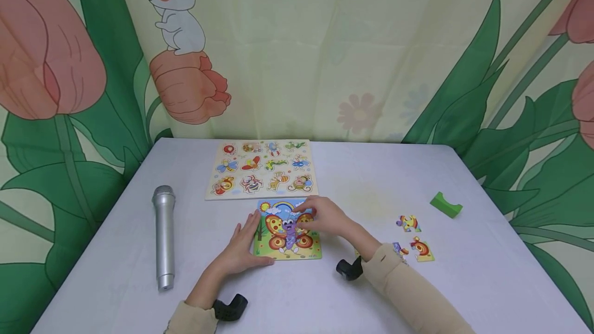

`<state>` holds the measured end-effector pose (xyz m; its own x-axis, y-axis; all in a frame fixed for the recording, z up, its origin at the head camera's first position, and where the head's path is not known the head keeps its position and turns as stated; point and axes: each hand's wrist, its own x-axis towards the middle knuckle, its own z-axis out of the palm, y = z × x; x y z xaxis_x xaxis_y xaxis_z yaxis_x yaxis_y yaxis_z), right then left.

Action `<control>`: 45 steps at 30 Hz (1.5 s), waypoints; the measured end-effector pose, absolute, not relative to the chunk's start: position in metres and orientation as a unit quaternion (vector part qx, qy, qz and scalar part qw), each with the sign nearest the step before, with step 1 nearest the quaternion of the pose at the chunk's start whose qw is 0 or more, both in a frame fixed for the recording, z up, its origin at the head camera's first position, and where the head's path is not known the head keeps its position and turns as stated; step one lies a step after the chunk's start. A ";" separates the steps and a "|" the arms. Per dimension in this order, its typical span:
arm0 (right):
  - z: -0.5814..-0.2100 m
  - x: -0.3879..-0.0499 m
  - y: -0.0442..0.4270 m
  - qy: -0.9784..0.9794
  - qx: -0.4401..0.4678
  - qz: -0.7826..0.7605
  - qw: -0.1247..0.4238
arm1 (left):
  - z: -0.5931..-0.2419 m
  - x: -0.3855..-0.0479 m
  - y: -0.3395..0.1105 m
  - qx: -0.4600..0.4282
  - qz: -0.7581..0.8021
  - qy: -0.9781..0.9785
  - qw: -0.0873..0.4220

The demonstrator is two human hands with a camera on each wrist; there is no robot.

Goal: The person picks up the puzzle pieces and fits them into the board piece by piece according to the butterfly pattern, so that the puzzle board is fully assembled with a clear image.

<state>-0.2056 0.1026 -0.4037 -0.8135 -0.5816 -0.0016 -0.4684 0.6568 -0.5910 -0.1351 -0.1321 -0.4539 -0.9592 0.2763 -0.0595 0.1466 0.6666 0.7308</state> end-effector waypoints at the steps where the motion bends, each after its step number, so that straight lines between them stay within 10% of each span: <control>1: -0.403 -0.205 0.105 0.905 -0.285 -0.302 0.096 | -0.454 -0.135 -0.132 0.116 0.391 0.909 0.083; 37: -0.397 -0.188 0.259 0.909 -0.212 -0.357 -0.037 | -0.455 -0.136 -0.131 0.116 0.393 0.909 0.076; 45: -0.397 -0.186 0.296 0.933 -0.138 -0.333 0.017 | -0.456 -0.136 -0.131 0.116 0.394 0.908 0.077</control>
<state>-0.1859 0.2961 -0.3973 -0.9612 -0.2692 0.0594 -0.2460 0.7403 -0.6256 -0.1359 -0.1312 -0.4563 -0.9611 0.2719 -0.0479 0.1507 0.6619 0.7343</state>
